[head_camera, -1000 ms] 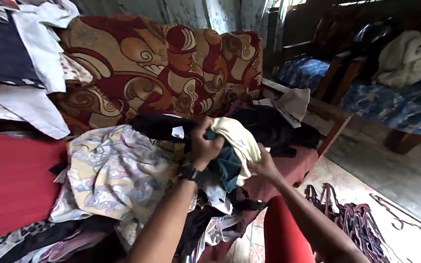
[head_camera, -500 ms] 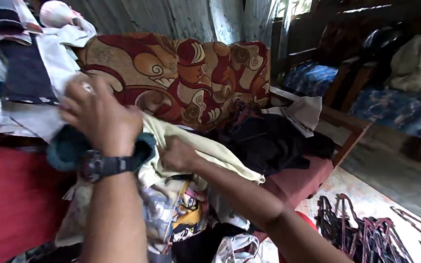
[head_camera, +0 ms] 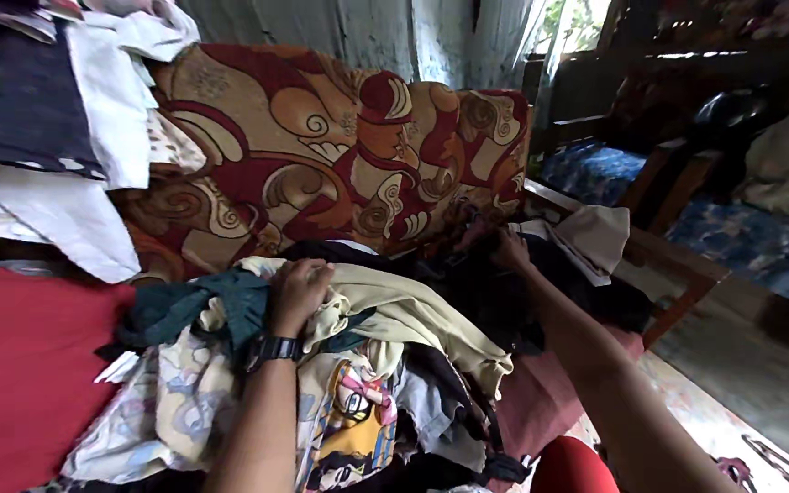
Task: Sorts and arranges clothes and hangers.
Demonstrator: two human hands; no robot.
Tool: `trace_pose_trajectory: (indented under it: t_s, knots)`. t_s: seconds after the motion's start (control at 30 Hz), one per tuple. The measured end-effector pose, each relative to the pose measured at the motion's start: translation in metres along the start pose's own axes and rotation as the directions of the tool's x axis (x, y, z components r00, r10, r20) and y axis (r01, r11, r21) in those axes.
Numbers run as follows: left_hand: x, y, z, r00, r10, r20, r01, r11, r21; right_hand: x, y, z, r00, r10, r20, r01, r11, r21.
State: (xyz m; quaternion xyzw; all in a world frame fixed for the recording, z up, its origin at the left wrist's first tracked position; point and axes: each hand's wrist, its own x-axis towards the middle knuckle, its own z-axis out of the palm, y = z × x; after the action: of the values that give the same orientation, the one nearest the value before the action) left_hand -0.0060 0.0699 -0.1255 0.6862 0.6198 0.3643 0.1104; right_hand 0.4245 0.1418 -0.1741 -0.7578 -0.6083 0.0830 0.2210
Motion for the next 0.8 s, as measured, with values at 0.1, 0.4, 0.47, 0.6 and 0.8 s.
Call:
trace_pose_trajectory:
  t_s: [0.1,0.4,0.47,0.6,0.8]
  knots:
    - [-0.001,0.001,0.000,1.000,-0.007,-0.019,0.007,1.000,0.007,-0.001,0.006,-0.023,0.997,-0.061,0.050,0.067,0.990,-0.125]
    - [-0.023,0.031,-0.006,0.998,-0.063,-0.028,0.065,0.996,0.062,0.005,0.021,-0.017,0.987,-0.067,0.147,0.063,0.998,0.032]
    - [-0.028,0.029,-0.007,0.999,-0.038,-0.037,0.040,0.997,0.067,0.009,0.016,-0.018,0.985,-0.044,0.168,0.038,0.999,0.034]
    - [-0.030,0.020,-0.007,0.999,0.005,-0.050,-0.003,0.999,0.039,-0.004,0.007,-0.046,0.977,-0.161,0.140,0.149,0.985,0.091]
    - [-0.030,0.022,-0.005,0.999,-0.014,-0.038,0.015,1.000,0.025,-0.089,-0.015,-0.162,0.988,-0.124,-0.092,0.125,0.992,0.005]
